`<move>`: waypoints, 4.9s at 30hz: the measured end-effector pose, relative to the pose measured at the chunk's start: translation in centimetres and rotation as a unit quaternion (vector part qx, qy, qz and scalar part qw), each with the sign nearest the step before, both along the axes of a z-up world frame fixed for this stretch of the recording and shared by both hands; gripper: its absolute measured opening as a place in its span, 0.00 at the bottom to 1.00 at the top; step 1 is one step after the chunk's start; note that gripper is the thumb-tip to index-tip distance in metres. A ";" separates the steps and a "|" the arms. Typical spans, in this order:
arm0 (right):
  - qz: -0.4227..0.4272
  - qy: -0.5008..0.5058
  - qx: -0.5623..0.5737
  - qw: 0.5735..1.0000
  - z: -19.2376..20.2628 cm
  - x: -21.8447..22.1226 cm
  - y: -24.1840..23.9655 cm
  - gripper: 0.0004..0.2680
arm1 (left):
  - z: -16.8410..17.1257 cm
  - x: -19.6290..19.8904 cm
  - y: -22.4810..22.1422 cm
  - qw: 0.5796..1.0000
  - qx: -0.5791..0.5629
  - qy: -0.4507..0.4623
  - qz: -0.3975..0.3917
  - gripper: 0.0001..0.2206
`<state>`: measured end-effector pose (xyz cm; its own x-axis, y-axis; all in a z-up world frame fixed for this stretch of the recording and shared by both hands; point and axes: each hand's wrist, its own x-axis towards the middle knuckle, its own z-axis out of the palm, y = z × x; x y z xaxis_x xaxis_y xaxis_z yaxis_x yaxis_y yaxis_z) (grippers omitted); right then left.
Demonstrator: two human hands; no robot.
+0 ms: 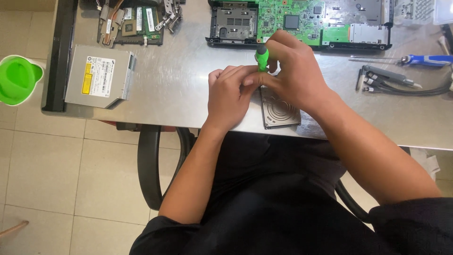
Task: A person uses a screwdriver to remove screws from a laptop hard drive and its bracket while working on a motherboard.
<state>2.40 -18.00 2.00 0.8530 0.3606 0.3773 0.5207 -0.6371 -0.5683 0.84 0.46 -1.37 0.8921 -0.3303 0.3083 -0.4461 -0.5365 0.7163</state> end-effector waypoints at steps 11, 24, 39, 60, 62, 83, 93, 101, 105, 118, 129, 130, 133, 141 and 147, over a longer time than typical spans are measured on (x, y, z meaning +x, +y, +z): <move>0.087 0.017 0.013 0.996 1.4 0.1 -1.6 0.17 | 1.2 -0.3 -0.4 0.998 0.054 -0.035 0.005 0.09; 0.226 -0.159 0.085 0.957 0.3 1.6 -3.5 0.17 | 2.2 -1.6 1.0 0.991 0.101 0.073 -0.056 0.36; 0.172 -0.165 0.108 0.965 1.4 0.6 -2.8 0.07 | 2.0 -2.3 0.3 0.991 0.126 0.021 -0.025 0.30; 0.162 -0.198 0.169 0.952 1.6 0.8 -2.1 0.07 | 1.8 -2.4 0.2 0.992 0.122 0.019 -0.018 0.35; 0.150 -0.210 0.150 0.954 0.9 1.1 -2.6 0.06 | 1.6 -2.4 0.2 0.992 0.126 0.020 -0.017 0.35; 0.182 -0.183 0.155 0.954 2.2 1.0 -2.2 0.07 | 1.6 -2.0 0.2 0.991 0.130 0.007 -0.028 0.34; 0.199 -0.153 0.141 0.958 2.6 0.8 -1.7 0.03 | 1.6 -1.8 0.2 0.990 0.135 0.007 -0.034 0.33; 0.182 -0.178 0.148 0.956 1.8 1.0 -2.0 0.07 | 1.4 -2.1 0.1 0.990 0.137 0.004 -0.035 0.34; 0.219 -0.157 0.186 0.945 2.0 1.1 -1.6 0.06 | 1.6 -2.3 0.2 0.991 0.131 0.003 -0.024 0.34; 0.200 -0.127 0.133 0.962 1.6 1.0 -2.6 0.12 | 1.3 -2.1 0.1 0.991 0.129 -0.018 -0.019 0.33; 0.208 -0.190 0.203 0.938 1.6 1.5 -3.4 0.10 | 1.7 -2.3 0.0 0.992 0.121 -0.024 -0.026 0.31; 0.205 -0.191 0.200 0.939 2.3 1.7 -4.3 0.10 | 1.7 -2.3 -0.1 0.992 0.119 -0.025 -0.030 0.31; 0.181 -0.208 0.324 0.905 3.4 2.1 -7.0 0.12 | 1.6 -2.2 -0.1 0.988 0.136 -0.059 -0.040 0.23; 0.103 -0.170 0.248 0.948 -0.3 2.8 -13.5 0.11 | 1.6 -2.3 -1.1 0.974 0.168 -0.120 0.091 0.26; 0.012 -0.151 0.268 0.951 0.3 1.7 -14.7 0.10 | 1.7 -2.3 -1.5 0.966 0.182 -0.134 0.128 0.26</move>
<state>4.11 -32.69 2.33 0.6701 0.0654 0.7393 0.7227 -0.2846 -0.6299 -1.44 -1.09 0.32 0.8630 -0.2400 0.4445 -0.4095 -0.8476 0.3375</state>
